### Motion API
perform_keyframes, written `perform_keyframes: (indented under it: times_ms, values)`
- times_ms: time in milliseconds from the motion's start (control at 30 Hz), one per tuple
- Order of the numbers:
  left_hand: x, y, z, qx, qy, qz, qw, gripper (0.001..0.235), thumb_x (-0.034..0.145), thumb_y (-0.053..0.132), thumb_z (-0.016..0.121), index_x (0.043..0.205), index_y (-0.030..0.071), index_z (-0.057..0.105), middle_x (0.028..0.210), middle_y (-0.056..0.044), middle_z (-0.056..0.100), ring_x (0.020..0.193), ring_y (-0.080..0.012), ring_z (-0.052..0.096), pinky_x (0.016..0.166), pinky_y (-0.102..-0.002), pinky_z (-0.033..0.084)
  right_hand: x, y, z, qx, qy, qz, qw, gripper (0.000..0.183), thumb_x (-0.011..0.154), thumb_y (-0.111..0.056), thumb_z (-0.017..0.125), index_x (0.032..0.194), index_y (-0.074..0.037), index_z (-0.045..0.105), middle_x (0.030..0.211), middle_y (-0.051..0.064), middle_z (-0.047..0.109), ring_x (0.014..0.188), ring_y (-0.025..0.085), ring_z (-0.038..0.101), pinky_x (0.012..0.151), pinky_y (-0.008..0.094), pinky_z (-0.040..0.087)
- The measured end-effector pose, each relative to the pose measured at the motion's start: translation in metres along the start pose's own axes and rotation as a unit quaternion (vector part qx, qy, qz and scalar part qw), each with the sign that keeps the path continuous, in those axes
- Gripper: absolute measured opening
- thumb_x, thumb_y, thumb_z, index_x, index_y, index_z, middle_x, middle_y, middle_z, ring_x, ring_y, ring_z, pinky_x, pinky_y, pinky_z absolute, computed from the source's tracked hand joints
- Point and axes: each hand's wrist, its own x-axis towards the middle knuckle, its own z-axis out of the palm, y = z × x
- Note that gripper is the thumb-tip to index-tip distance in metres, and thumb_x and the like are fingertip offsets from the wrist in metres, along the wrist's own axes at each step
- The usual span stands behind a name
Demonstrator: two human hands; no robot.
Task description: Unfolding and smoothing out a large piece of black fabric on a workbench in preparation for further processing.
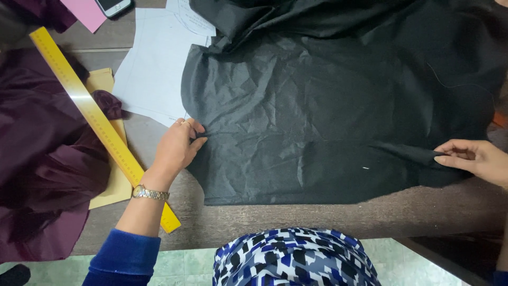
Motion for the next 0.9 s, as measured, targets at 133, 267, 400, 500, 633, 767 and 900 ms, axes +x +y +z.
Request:
perform_keyframes:
  times_ms: [133, 267, 400, 500, 633, 767, 900]
  values:
    - [0.004, -0.003, 0.003, 0.0, 0.011, 0.008, 1.0, 0.005, 0.087, 0.02, 0.067, 0.089, 0.015, 0.066, 0.089, -0.004, 0.056, 0.079, -0.0217, 0.058, 0.064, -0.038, 0.047, 0.002, 0.005, -0.001, -0.005, -0.006, -0.021, 1.0, 0.022, 0.086, -0.007, 0.071, 0.104, 0.003, 0.078, 0.082, 0.016, 0.07, 0.081, 0.024, 0.064, 0.086, 0.032, 0.046]
    - [0.013, -0.023, 0.018, -0.046, 0.04, 0.013, 0.998, 0.008, 0.082, 0.016, 0.074, 0.078, 0.016, 0.067, 0.08, 0.001, 0.058, 0.065, -0.0136, 0.058, 0.062, -0.03, 0.046, 0.003, 0.01, -0.001, -0.021, 0.003, -0.022, 1.0, 0.021, 0.087, -0.01, 0.071, 0.104, 0.001, 0.079, 0.078, 0.014, 0.066, 0.077, 0.023, 0.061, 0.083, 0.032, 0.045]
    - [0.004, -0.012, 0.009, -0.057, 0.065, 0.012, 0.996, 0.01, 0.081, 0.017, 0.076, 0.075, 0.016, 0.069, 0.072, 0.003, 0.052, 0.062, -0.0126, 0.051, 0.056, -0.03, 0.04, 0.003, 0.013, -0.001, -0.002, 0.013, -0.031, 0.999, 0.021, 0.085, -0.01, 0.074, 0.102, 0.002, 0.079, 0.077, 0.013, 0.063, 0.078, 0.022, 0.06, 0.084, 0.031, 0.043]
    - [0.002, -0.01, 0.006, -0.047, 0.086, 0.036, 0.995, 0.011, 0.08, 0.013, 0.078, 0.073, 0.016, 0.07, 0.074, 0.005, 0.056, 0.064, -0.0124, 0.053, 0.055, -0.029, 0.041, 0.005, 0.017, -0.002, -0.015, 0.009, -0.027, 0.999, 0.019, 0.087, -0.011, 0.073, 0.101, 0.001, 0.08, 0.073, 0.011, 0.057, 0.071, 0.022, 0.055, 0.079, 0.032, 0.042]
    - [0.001, -0.011, 0.005, -0.03, 0.081, 0.042, 0.995, 0.014, 0.081, 0.017, 0.077, 0.069, 0.021, 0.07, 0.072, 0.007, 0.053, 0.063, -0.0112, 0.051, 0.054, -0.03, 0.037, 0.011, 0.033, -0.004, 0.003, 0.011, -0.033, 0.999, 0.018, 0.085, -0.01, 0.075, 0.099, 0.001, 0.079, 0.071, 0.011, 0.053, 0.067, 0.021, 0.051, 0.074, 0.032, 0.039]
    - [-0.001, -0.003, -0.007, -0.044, 0.055, 0.02, 0.997, 0.013, 0.078, 0.021, 0.081, 0.069, 0.018, 0.073, 0.074, 0.006, 0.061, 0.063, -0.0119, 0.058, 0.057, -0.03, 0.043, 0.011, 0.047, -0.004, -0.02, 0.033, -0.066, 0.997, 0.016, 0.083, -0.005, 0.076, 0.097, 0.003, 0.078, 0.07, 0.012, 0.055, 0.068, 0.022, 0.053, 0.077, 0.033, 0.043]
    - [-0.012, 0.024, -0.038, -0.085, -0.001, -0.027, 0.996, 0.008, 0.081, 0.018, 0.079, 0.075, 0.015, 0.076, 0.076, 0.0, 0.063, 0.067, -0.0136, 0.056, 0.059, -0.03, 0.046, 0.011, 0.053, -0.007, 0.019, 0.018, -0.068, 0.997, 0.019, 0.083, 0.005, 0.071, 0.101, 0.007, 0.077, 0.093, 0.02, 0.075, 0.089, 0.028, 0.068, 0.088, 0.036, 0.052]
